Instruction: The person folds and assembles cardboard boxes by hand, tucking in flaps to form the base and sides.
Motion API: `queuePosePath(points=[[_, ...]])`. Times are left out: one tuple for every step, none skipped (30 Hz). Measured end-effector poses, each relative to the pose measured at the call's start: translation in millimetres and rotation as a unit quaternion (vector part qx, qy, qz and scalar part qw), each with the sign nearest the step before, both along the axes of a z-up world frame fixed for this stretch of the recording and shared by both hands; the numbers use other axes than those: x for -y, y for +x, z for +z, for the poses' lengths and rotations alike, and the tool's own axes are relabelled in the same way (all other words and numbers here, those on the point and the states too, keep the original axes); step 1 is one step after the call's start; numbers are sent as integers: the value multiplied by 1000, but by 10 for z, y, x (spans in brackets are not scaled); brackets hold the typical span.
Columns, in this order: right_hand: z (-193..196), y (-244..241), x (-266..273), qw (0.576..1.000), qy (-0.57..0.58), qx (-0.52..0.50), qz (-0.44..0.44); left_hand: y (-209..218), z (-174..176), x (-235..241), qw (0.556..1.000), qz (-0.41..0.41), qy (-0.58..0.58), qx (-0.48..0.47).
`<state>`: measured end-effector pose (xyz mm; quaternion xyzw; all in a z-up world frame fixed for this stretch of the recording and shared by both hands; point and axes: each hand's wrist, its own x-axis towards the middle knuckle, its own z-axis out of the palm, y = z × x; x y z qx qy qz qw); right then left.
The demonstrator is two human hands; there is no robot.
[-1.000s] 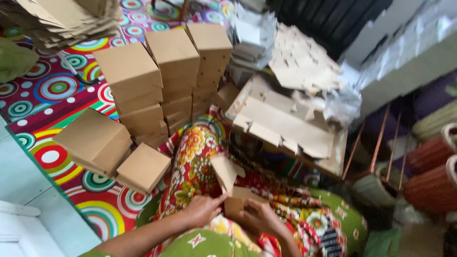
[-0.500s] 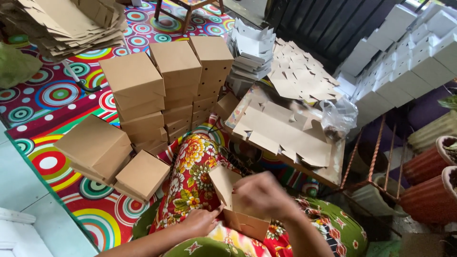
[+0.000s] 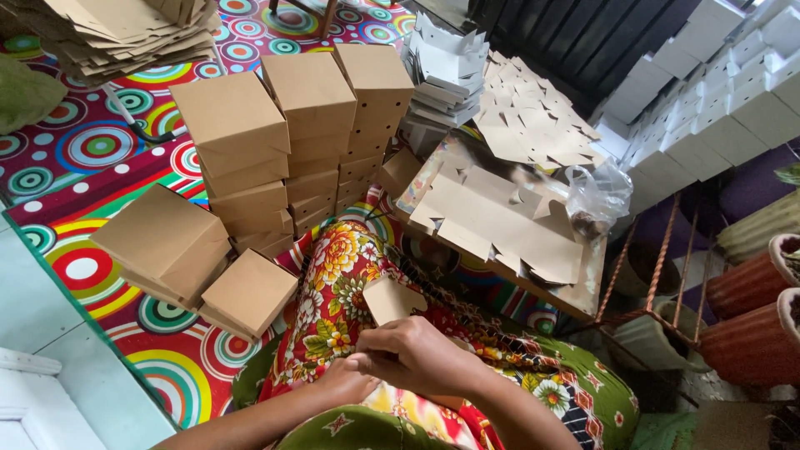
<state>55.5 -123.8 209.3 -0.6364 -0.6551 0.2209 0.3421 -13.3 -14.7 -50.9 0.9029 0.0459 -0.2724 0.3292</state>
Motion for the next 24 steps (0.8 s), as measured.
queuePosePath(points=[[31, 8, -3, 1000, -5, 6, -7, 10, -52, -12, 1000, -18, 12, 17], [47, 54, -11, 1000, -4, 5, -7, 25, -42, -27, 1000, -18, 13, 16], [52, 81, -5, 1000, 17, 23, -8, 5, -41, -19, 1000, -16, 7, 20], [52, 114, 3, 998, 38, 40, -8, -8, -44, -12, 1000, -13, 1, 23], [131, 177, -29, 999, 38, 34, -11, -9, -72, -24, 1000, -16, 1, 17], [205, 247, -59, 995, 59, 53, -61, -5, -103, -35, 998, -46, 9, 39], [273, 313, -75, 988, 78, 70, -111, -16, -138, -26, 995, -75, 16, 59], [380, 341, -58, 989, 76, 63, -114, 3, -187, -13, 995, -79, 14, 52], [475, 361, -48, 981, 124, 61, -138, -2, -239, -19, 996, -73, 18, 51], [572, 386, -39, 970, 171, 59, -161, -9, -290, -28, 996, -67, 22, 51], [590, 319, 1, 970, 170, 52, -167, -11, -188, -32, 996, -72, 22, 43], [614, 240, 36, 972, 190, 30, -133, -22, -82, -40, 996, -75, 24, 39], [648, 164, 59, 973, 210, 11, -96, -3, 22, -50, 996, -76, 27, 40], [530, 107, 105, 973, 209, 8, -99, -66, 330, -36, 996, -78, 26, 37], [446, 101, 135, 979, 182, 52, -69, -42, 657, -30, 999, 6, -22, -34], [368, 86, 163, 983, 154, 96, -39, -35, 990, -27, 988, 90, -70, -105], [183, 155, 184, 982, 153, 103, -35, -32, 784, -31, 988, 92, -73, -98], [-4, 228, 206, 997, 9, 67, -35, -25, 575, -35, 997, 36, -44, -50], [-199, 295, 226, 990, -137, 27, -32, -40, 361, -37, 1000, -19, -14, -6], [-542, 331, 332, 989, -139, 30, -30, -39, 213, -40, 1000, -17, -16, -3], [-890, 375, 431, 973, -196, 61, -104, -43, 65, -51, 999, -32, -10, 11], [-1234, 425, 531, 947, -250, 93, -177, -44, -81, -61, 999, -46, -4, 25], [-1365, 385, 628, 948, -250, 99, -173, -38, -158, -63, 999, -41, -5, 30], [-1497, 351, 729, 945, -261, 71, -185, -28, -236, -61, 998, -52, -6, 29]])
